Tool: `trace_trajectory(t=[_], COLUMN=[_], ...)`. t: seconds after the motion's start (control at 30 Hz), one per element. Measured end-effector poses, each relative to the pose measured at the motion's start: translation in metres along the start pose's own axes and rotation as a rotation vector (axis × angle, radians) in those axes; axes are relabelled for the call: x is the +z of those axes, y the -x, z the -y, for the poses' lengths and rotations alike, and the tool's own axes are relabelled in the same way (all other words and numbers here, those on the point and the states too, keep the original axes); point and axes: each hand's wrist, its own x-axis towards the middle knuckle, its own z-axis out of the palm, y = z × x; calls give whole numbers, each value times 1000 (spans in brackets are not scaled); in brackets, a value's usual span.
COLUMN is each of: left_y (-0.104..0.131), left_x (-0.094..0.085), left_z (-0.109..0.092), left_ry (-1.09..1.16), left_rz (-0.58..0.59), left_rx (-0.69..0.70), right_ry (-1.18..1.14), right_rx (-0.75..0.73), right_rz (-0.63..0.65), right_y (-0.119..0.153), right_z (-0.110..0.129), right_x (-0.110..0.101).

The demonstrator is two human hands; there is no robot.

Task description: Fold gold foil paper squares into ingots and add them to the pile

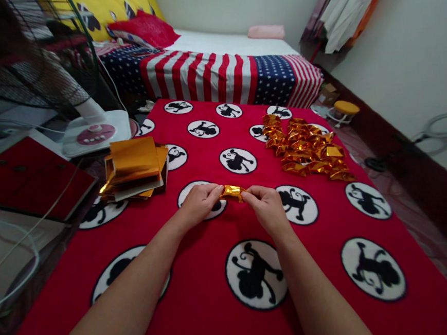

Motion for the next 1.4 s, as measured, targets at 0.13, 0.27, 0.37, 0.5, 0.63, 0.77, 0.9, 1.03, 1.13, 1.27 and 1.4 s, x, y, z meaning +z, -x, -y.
trace_trajectory(t=[0.13, 0.27, 0.37, 0.5, 0.63, 0.77, 0.9, 1.03, 1.13, 1.27, 1.4], left_y=[-2, -1, 1, 1, 1, 1, 2, 2, 0, -1, 0], left_x=[-2, -2, -1, 3, 8, 12, 13, 15, 16, 18, 18], left_z=[5, 5, 4, 4, 5, 5, 5, 1, 1, 4, 5], left_ry=[63, 28, -56, -91, -112, -134, -153, -148, -117, -115, -138], left_rz=[-54, -67, -52, -171, -263, -265, -240, -292, -357, -444, -479], left_rx=[-21, -8, 7, -25, -44, -31, -21, -33, -43, -19, 31], right_ry=[101, 207, 171, -91, -207, -230, -164, -123, -99, -77, -57], right_rx=[-21, -51, -86, -48, 15, -44, -110, -136, -146, -177, -213], right_rz=[-31, -121, -151, -197, -253, -297, -342, -352, -353, -348, -334], right_y=[-2, -1, -2, -3, -4, -4, -5, -5, -4, -2, -1], right_z=[-3, -7, -12, -20, -27, -31, -32, -33, -33, -32, -30], right_x=[-1, 2, 5, 8, 11, 15, 17, 17, 17, 18, 18])
